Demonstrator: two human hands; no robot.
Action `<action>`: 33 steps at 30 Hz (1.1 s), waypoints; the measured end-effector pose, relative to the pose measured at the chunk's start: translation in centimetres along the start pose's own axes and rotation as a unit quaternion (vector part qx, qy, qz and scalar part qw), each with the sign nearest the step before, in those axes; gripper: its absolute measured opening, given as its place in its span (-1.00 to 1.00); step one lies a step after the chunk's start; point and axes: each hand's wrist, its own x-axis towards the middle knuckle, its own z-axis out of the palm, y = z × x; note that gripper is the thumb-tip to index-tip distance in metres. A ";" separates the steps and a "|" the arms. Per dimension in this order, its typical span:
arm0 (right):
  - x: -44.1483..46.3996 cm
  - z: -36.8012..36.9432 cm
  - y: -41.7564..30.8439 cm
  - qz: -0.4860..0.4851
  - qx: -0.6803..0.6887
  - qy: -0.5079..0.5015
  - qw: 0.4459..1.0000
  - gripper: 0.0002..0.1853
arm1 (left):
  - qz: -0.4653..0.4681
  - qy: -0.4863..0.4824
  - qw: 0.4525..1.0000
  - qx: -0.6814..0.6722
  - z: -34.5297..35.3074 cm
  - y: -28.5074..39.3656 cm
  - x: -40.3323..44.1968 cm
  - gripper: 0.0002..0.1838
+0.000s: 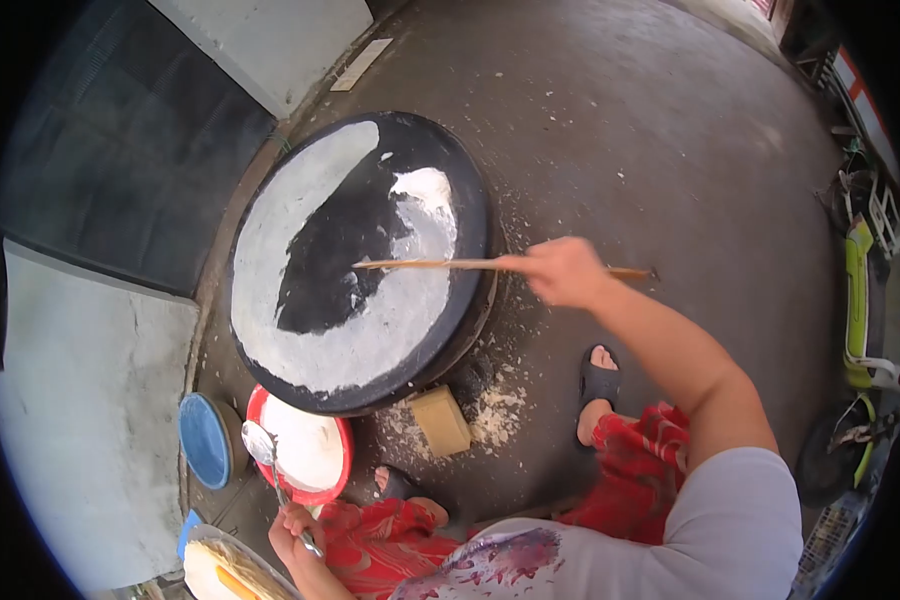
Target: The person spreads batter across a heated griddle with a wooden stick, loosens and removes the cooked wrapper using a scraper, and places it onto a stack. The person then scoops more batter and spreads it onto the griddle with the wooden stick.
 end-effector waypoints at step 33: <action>23.2 6.5 6.9 0.186 -0.126 -0.070 0.972 -0.44 | -0.002 -0.012 0.998 0.060 3.1 -2.2 0.5 -0.68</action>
